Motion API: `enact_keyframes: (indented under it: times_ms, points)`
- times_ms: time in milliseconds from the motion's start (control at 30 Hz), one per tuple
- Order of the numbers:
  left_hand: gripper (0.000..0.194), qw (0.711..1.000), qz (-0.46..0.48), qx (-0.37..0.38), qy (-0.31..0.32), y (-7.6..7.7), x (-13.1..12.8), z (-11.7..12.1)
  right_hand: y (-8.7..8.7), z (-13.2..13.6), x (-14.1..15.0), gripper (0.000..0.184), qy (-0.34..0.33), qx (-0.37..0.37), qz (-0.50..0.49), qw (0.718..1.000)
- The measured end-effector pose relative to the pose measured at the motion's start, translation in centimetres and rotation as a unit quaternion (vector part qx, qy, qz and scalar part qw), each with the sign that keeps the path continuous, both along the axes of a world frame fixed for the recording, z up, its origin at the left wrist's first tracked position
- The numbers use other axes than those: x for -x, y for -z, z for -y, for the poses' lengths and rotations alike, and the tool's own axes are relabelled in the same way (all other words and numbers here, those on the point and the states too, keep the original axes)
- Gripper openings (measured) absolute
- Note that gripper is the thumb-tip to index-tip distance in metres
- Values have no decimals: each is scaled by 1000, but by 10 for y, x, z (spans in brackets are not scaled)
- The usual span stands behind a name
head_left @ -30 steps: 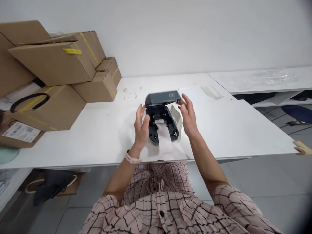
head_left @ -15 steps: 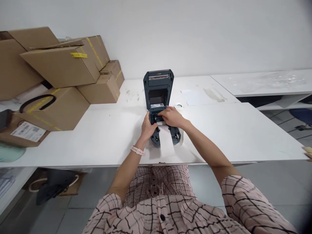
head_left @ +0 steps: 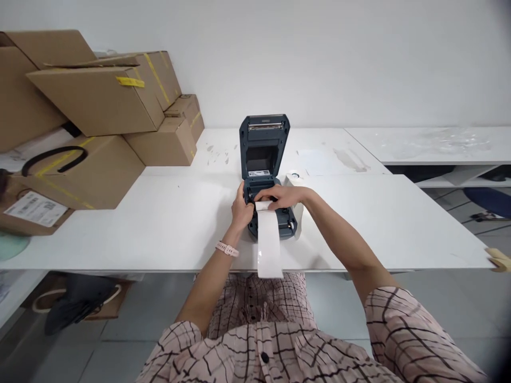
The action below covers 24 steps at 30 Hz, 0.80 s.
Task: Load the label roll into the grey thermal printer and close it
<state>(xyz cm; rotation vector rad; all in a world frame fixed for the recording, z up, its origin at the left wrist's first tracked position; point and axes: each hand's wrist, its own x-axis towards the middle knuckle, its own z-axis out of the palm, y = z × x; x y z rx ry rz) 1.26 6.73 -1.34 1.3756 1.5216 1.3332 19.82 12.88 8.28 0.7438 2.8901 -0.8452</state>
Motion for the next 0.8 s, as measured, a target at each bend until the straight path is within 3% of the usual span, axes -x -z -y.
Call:
enact_keyframes:
  times_ms: [100, 200, 333, 400, 467, 567, 633, 733, 800]
  points:
    - [92, 1000, 4, 1, 1, -1, -1, 2, 1, 12, -37, 52, -7, 112, -158, 981]
    - [90, 1000, 15, 10, -1, -3, -2, 5, 21, 29, -92, 49, 56, 155, -306, 938]
    - [87, 999, 42, 12, -5, -6, -4, 8, 62, 38, -155, 31, 275, 168, -439, 839]
    - [85, 999, 47, 13, -9, -5, -4, 8, 82, 33, -166, 29, 400, 164, -443, 786]
    - [84, 998, 52, 17, -7, -3, -3, 8, 100, 24, -165, 30, 478, 151, -424, 754]
    - [84, 998, 61, 23, -7, 1, -3, 5, 121, 14, -158, 36, 505, 150, -409, 745]
    - [84, 998, 64, 25, -9, 3, -3, 4, 127, 12, -160, 49, 501, 171, -406, 745]
    - [84, 997, 69, 18, -7, 4, -3, 3, 122, 12, -172, 69, 480, 189, -408, 753]
    - [87, 998, 69, 9, -5, 4, -3, 2, 109, 9, -177, 70, 481, 155, -408, 760]
